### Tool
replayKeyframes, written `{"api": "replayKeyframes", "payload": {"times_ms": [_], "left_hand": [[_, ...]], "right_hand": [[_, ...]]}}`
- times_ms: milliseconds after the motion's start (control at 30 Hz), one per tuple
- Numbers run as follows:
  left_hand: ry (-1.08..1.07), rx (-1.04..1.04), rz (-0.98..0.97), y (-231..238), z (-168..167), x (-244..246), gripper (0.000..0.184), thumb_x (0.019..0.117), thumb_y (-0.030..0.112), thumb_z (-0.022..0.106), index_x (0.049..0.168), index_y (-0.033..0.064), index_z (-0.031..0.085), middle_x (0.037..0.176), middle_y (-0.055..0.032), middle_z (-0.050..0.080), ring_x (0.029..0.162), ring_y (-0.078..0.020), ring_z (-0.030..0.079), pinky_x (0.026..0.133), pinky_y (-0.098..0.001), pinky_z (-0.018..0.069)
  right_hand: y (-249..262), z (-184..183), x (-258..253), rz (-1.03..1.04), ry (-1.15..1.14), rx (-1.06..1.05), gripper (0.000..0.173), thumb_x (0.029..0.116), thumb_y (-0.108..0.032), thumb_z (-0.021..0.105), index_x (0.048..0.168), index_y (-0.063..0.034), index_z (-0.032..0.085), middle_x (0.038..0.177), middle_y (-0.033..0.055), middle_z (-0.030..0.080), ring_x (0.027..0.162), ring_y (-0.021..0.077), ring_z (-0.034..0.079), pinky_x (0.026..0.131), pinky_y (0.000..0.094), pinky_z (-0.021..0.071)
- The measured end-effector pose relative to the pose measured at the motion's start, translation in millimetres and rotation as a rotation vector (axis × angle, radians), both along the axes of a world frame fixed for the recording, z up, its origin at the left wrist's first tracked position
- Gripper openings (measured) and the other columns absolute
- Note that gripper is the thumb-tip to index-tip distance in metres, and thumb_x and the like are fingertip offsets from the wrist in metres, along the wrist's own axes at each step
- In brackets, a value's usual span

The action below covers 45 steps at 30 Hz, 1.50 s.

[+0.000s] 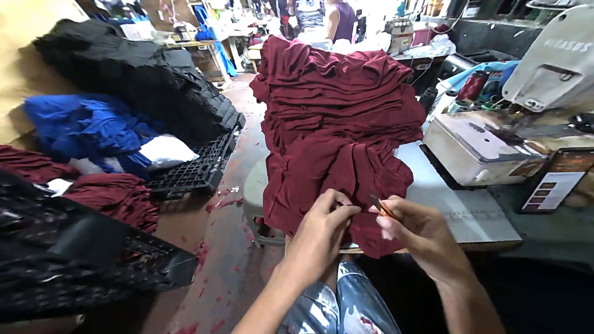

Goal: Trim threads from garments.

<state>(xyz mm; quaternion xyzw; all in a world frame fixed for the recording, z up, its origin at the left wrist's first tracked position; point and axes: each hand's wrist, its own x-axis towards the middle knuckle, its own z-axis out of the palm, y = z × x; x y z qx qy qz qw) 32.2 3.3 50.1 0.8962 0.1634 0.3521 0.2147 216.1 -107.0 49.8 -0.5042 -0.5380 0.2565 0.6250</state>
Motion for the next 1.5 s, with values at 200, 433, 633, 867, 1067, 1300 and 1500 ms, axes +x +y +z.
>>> {"api": "replayKeyframes", "payload": {"times_ms": [200,433,633,867,1067,1300,1500], "left_hand": [[0.129,-0.175,0.051,4,-11,11,0.024,0.0885,-0.001,0.071,0.111,0.0086,0.069,0.115,-0.0088,0.062,0.092,-0.0184,0.068,0.08,-0.0382,0.0612],[0.131,0.062,0.271,-18,-31,29,0.009,0.0866,0.018,0.078,0.095,0.0167,0.078,0.112,-0.0073,0.065,0.094,-0.0249,0.067,0.07,-0.0413,0.0583],[-0.023,-0.161,0.274,-8,-32,25,0.009,0.0953,0.016,0.069,0.092,0.0091,0.074,0.103,-0.0031,0.069,0.089,-0.0165,0.069,0.075,-0.0397,0.0592],[-0.128,-0.546,0.158,5,-22,5,0.007,0.0977,0.011,0.064,0.095,0.01,0.071,0.098,0.0001,0.068,0.085,-0.0082,0.066,0.075,-0.0267,0.0577],[-0.15,-0.582,0.158,3,-22,4,0.008,0.0969,0.011,0.065,0.093,0.0101,0.072,0.105,-0.0012,0.068,0.097,-0.0102,0.066,0.083,-0.0275,0.057],[-0.16,-0.492,0.176,13,-18,-21,0.005,0.0941,0.009,0.067,0.092,0.0101,0.071,0.105,-0.0016,0.068,0.094,-0.0108,0.067,0.08,-0.029,0.0593],[0.04,-0.282,0.265,-7,-4,-22,0.025,0.087,0.027,0.08,0.101,0.008,0.071,0.1,-0.0041,0.066,0.082,-0.0124,0.069,0.072,-0.0327,0.062]], "right_hand": [[18,-27,-8,-0.237,0.315,-0.162,0.011,0.0974,0.0,0.06,0.105,0.0023,0.068,0.086,0.0094,0.074,0.074,0.0196,0.075,0.073,0.0339,0.0662],[8,-33,-5,-0.252,0.385,-0.164,0.011,0.0968,0.004,0.059,0.102,0.0023,0.068,0.088,0.0099,0.075,0.079,0.0201,0.076,0.076,0.0343,0.0658],[1,-47,0,-0.206,0.28,-0.186,0.014,0.0938,-0.002,0.062,0.105,0.001,0.07,0.097,0.0097,0.077,0.09,0.0203,0.076,0.085,0.0338,0.0639],[-10,-61,-1,-0.163,-0.22,-0.205,0.019,0.0885,-0.02,0.072,0.1,-0.0059,0.078,0.116,0.0051,0.07,0.103,0.0067,0.067,0.086,0.0217,0.0575],[-2,-47,-20,-0.248,-0.352,-0.261,0.017,0.0898,-0.017,0.071,0.1,-0.0059,0.079,0.115,0.0056,0.069,0.1,0.009,0.067,0.085,0.0255,0.0577],[2,-48,-6,-0.238,-0.312,-0.261,0.015,0.0918,-0.016,0.07,0.098,-0.0059,0.078,0.109,0.0038,0.072,0.098,0.0087,0.068,0.084,0.028,0.0586],[-4,-19,-13,-0.235,-0.02,-0.185,0.013,0.0871,-0.012,0.07,0.098,-0.0066,0.075,0.102,0.002,0.073,0.082,0.0118,0.073,0.072,0.0287,0.0645]]}}
